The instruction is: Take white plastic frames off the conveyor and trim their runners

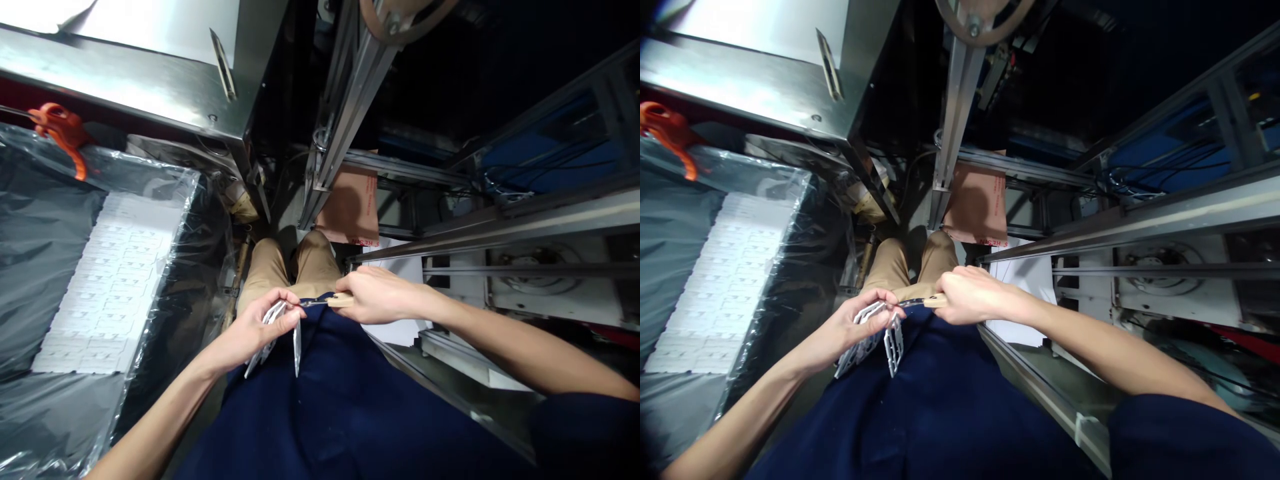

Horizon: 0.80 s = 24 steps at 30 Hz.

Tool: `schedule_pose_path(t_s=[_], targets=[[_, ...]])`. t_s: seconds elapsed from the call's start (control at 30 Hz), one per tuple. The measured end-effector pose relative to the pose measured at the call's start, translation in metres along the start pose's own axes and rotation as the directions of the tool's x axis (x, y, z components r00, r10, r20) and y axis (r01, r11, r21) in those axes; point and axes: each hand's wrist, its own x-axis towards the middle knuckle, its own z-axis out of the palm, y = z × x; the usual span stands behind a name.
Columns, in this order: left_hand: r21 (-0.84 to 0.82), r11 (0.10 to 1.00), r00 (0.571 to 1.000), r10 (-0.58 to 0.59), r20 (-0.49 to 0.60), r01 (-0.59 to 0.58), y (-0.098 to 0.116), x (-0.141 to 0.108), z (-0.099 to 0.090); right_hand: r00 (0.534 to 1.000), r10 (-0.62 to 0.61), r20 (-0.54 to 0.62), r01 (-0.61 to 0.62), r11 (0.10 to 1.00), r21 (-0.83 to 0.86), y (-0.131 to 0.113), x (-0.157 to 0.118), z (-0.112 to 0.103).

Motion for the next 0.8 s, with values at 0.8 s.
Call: schedule_pose_path(t_s=[0.8], targets=[[-0.716, 0.698, 0.999, -0.021, 0.028, 0.034, -0.020, 0.013, -0.005, 0.886, 0.013, -0.463, 0.043, 0.993, 0.109, 0.001, -0.008, 0.028]])
